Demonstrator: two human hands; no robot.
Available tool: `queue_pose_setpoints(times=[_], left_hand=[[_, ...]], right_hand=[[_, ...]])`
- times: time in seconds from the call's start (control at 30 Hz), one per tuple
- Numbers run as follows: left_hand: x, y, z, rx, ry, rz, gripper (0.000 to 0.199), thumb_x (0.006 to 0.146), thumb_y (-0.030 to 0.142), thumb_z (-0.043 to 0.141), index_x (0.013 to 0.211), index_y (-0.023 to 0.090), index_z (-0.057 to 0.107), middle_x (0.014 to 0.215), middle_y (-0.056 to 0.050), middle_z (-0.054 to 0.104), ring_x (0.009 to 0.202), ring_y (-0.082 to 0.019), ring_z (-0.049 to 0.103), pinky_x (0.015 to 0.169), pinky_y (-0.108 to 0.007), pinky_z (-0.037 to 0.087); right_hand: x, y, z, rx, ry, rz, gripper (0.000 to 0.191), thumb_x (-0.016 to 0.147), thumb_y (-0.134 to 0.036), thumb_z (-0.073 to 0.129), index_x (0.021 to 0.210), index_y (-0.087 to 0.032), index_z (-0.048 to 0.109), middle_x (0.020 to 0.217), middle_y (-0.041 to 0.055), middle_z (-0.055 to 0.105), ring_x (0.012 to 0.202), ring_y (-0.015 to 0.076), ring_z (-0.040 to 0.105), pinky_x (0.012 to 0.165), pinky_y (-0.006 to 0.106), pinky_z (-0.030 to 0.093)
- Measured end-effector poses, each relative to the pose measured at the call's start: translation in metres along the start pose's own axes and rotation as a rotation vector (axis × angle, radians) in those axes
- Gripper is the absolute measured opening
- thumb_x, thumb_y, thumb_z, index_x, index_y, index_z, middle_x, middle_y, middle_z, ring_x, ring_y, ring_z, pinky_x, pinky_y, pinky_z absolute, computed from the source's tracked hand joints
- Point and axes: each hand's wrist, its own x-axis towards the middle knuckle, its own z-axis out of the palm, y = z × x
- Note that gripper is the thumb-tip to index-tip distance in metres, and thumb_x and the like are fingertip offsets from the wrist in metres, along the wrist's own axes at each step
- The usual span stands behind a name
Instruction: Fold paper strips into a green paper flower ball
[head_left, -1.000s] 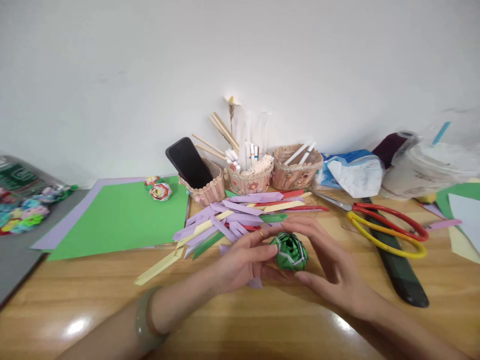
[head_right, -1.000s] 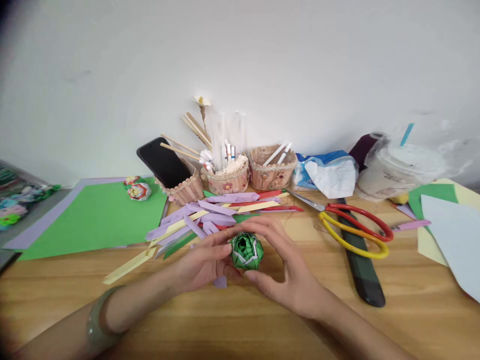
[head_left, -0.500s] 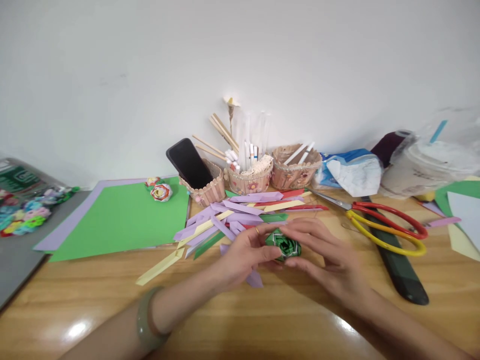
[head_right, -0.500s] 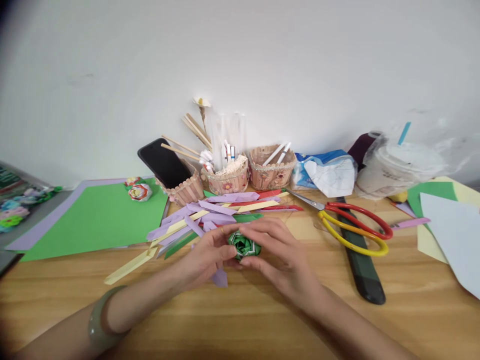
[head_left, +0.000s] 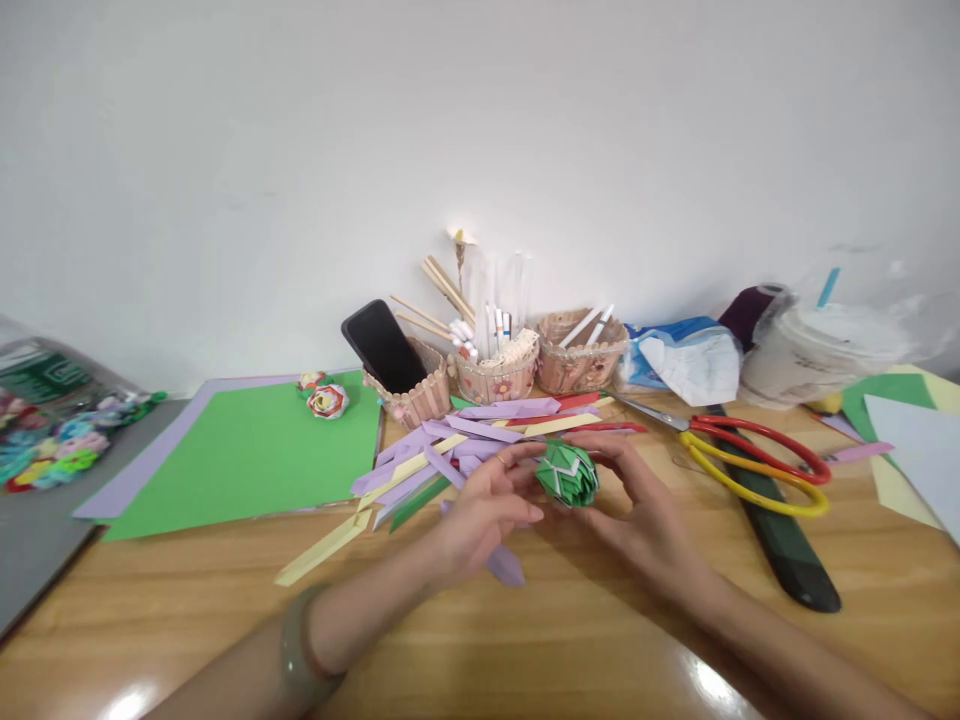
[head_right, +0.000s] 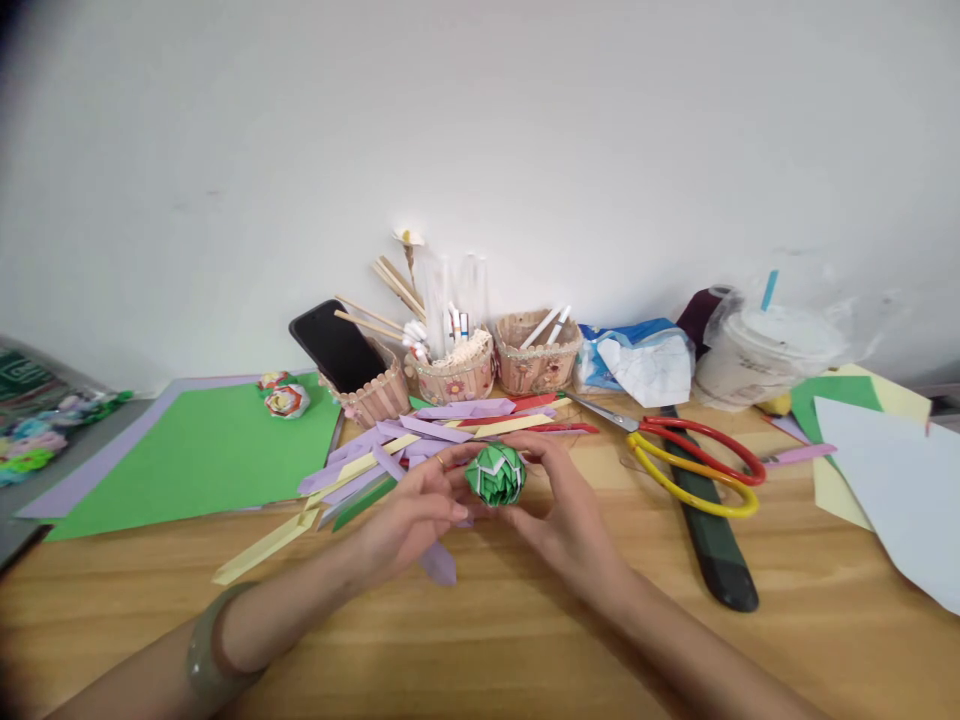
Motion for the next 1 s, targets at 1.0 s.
queue_pose_setpoints(times=[1.0], left_hand=[[0.001, -0.001, -0.003, 0.079, -0.002, -0.082, 0.051, 0.054, 0.030, 0.079, 0.098, 0.018, 0.057, 0.092, -0.005, 0.064, 0.073, -0.014, 0.061, 0.064, -0.026, 0.048]], right_hand=[[0.000, -0.007, 0.002, 0.063, -0.066, -0.050, 0.042, 0.074, -0.020, 0.063, 0.112, -0.025, 0.046, 0.109, 0.0067, 0.055, 0.101, 0.0216, 0.054, 0.085, 0.037, 0.048]])
